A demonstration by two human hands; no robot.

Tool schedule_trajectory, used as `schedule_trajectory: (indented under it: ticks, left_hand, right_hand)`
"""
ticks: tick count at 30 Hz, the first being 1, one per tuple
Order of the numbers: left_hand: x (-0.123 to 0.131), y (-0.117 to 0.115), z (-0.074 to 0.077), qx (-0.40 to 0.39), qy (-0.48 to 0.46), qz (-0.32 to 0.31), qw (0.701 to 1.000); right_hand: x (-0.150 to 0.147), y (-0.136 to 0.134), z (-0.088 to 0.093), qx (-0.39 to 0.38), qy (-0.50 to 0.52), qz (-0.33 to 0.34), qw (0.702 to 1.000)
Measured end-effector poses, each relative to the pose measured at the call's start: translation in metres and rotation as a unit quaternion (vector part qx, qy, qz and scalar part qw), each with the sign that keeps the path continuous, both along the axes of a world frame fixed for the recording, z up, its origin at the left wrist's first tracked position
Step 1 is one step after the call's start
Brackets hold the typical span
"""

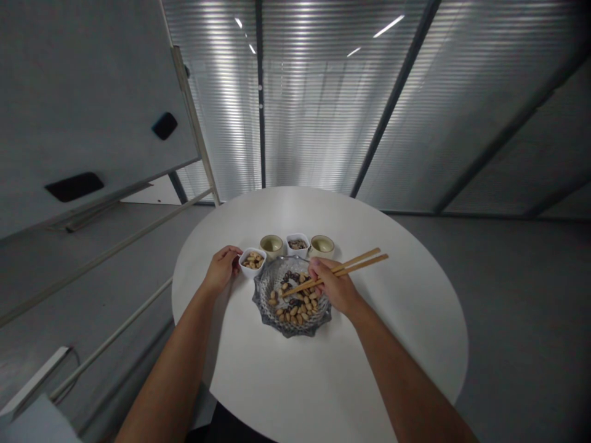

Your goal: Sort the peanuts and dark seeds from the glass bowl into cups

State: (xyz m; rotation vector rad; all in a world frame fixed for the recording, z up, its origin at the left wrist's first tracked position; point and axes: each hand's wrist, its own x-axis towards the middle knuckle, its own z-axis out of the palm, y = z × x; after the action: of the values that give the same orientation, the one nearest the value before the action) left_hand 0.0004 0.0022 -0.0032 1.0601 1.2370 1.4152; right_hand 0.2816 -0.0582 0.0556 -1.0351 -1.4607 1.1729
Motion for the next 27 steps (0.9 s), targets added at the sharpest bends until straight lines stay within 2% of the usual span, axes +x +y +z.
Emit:
schedule_trajectory:
  ticks: [11,19,27]
  left_hand:
    - [0.0,-0.002,0.001,-0.001,0.007,-0.001,1.0]
    - [-0.001,0.001,0.0,0.0,0.003,0.001,1.0]
    - [-0.001,0.0,-0.002,0.003,-0.003,0.003,1.0]
  right_hand:
    - [-0.003,-0.002,-0.002,0.001,0.012,0.047,0.999]
    - [-0.006,-0.002,-0.007,-0.003,0.015,0.05,0.999]
    - [-0.011,-0.003,-0.005,0.018,-0.026,-0.022,0.999]
